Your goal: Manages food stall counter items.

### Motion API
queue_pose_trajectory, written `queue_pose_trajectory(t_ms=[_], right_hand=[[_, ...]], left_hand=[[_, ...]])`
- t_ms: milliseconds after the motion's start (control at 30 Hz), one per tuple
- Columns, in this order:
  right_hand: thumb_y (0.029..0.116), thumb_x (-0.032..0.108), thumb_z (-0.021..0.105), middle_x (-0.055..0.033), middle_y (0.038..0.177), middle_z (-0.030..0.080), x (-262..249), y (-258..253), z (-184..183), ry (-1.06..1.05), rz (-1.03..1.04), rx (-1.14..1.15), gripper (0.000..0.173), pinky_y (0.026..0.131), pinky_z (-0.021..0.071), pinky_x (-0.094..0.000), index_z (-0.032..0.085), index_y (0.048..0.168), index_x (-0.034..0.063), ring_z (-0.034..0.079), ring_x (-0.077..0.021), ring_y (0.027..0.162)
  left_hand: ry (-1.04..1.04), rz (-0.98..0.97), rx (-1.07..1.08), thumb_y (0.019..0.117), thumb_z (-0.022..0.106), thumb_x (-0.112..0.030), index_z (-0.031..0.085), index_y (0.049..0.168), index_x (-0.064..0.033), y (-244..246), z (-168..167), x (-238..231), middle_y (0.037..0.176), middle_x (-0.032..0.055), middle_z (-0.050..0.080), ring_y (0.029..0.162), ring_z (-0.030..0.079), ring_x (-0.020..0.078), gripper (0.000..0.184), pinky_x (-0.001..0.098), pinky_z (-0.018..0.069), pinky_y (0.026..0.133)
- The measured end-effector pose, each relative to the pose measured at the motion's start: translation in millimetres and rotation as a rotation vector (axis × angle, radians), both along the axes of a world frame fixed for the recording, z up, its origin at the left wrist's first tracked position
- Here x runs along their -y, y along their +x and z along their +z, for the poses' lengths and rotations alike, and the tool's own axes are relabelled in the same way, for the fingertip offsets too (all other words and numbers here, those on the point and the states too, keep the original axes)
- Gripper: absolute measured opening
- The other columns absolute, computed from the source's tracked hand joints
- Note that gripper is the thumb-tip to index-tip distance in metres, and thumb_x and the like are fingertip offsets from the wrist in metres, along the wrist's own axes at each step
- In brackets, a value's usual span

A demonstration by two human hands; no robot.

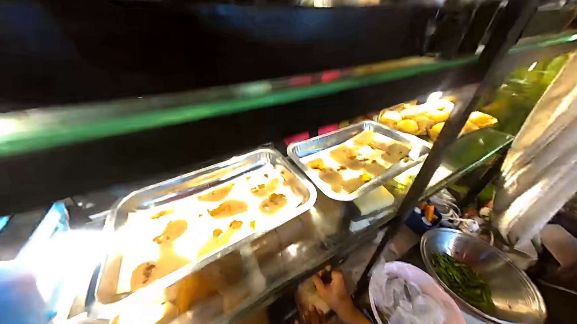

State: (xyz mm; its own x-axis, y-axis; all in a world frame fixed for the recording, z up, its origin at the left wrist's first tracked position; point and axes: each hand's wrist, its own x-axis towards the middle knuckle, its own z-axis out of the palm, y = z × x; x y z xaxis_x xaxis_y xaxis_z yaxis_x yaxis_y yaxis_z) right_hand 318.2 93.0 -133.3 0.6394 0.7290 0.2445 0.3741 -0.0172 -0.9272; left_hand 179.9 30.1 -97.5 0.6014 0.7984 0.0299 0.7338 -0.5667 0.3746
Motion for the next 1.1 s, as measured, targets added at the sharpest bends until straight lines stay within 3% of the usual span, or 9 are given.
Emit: queue_pose_trajectory(t_ms=[100, 233, 400, 500, 600, 900, 1100], right_hand=[[0.0882, 0.021, 0.079, -0.0029, 0.084, 0.071, 6, 2, 0, 0.028, 0.069, -0.088, 0.023, 0.063, 0.0612, -0.0288, 0.069, 0.097, 0.0027, 0.068, -0.0098, 0.069], [0.0837, 0.032, 0.083, -0.0002, 0.076, 0.069, -1, 12, -6, -0.053, 0.115, -0.008, 0.03, 0.063, 0.0592, -0.0283, 0.07, 0.087, 0.0059, 0.066, -0.0082, 0.066], [0.0825, 0.024, 0.074, -0.0008, 0.074, 0.066, 2, 11, -11, -0.055, 0.097, 0.142, 0.019, 0.062, 0.0556, -0.0271, 0.069, 0.08, 0.0057, 0.063, -0.0074, 0.067], [0.0824, 0.021, 0.072, -0.0015, 0.073, 0.064, 3, 11, -16, -0.021, 0.098, 0.183, 0.016, 0.061, 0.0547, -0.0272, 0.069, 0.079, 0.0052, 0.062, -0.0079, 0.067], [0.081, 0.02, 0.073, -0.0036, 0.069, 0.063, 5, 12, -16, -0.061, 0.06, 0.218, 0.017, 0.058, 0.0525, -0.035, 0.069, 0.079, 0.0036, 0.061, -0.0132, 0.063], [0.0822, 0.023, 0.072, 0.002, 0.067, 0.06, 3, 12, -17, -0.035, 0.096, 0.215, 0.017, 0.056, 0.0503, -0.0258, 0.067, 0.074, 0.0085, 0.058, -0.0057, 0.062], [0.0824, 0.023, 0.071, 0.0003, 0.066, 0.061, 4, 11, -15, -0.047, 0.076, 0.22, 0.018, 0.056, 0.051, -0.0272, 0.067, 0.075, 0.0065, 0.059, -0.0069, 0.061]], left_hand=[[-0.03, 0.011, -0.067, 0.0859, 0.073, -0.014, 0.052, 0.144, 0.0075, -1, -13, 4, 0.155, 0.0268, 0.044, 0.147, 0.038, 0.0427, 0.065, 0.066, 0.0164, 0.122], [0.005, 0.029, -0.103, 0.0861, 0.071, -0.01, 0.051, 0.145, 0.007, 4, -10, 6, 0.156, 0.0249, 0.043, 0.148, 0.037, 0.0407, 0.064, 0.0648, 0.0183, 0.121], [0.031, 0.042, -0.154, 0.0848, 0.071, -0.01, 0.05, 0.147, 0.0047, 8, -15, 9, 0.159, 0.0217, 0.041, 0.15, 0.035, 0.0379, 0.068, 0.0634, 0.0173, 0.122], [0.066, 0.042, -0.164, 0.0833, 0.072, -0.009, 0.05, 0.148, 0.0034, 8, -19, 11, 0.158, 0.0207, 0.043, 0.15, 0.036, 0.037, 0.069, 0.0629, 0.018, 0.122], [0.053, 0.037, -0.196, 0.0836, 0.071, -0.008, 0.046, 0.151, 0.004, 9, -21, 12, 0.161, 0.0207, 0.039, 0.151, 0.033, 0.0365, 0.072, 0.0618, 0.0174, 0.123], [0.138, 0.075, -0.19, 0.0842, 0.068, -0.002, 0.048, 0.149, 0.0032, 11, -28, 17, 0.159, 0.0188, 0.043, 0.149, 0.038, 0.0342, 0.068, 0.0554, 0.0258, 0.122], [0.151, 0.084, -0.188, 0.0865, 0.065, -0.001, 0.049, 0.148, 0.0036, 12, -26, 18, 0.158, 0.0181, 0.044, 0.148, 0.04, 0.0331, 0.064, 0.055, 0.0267, 0.121]])
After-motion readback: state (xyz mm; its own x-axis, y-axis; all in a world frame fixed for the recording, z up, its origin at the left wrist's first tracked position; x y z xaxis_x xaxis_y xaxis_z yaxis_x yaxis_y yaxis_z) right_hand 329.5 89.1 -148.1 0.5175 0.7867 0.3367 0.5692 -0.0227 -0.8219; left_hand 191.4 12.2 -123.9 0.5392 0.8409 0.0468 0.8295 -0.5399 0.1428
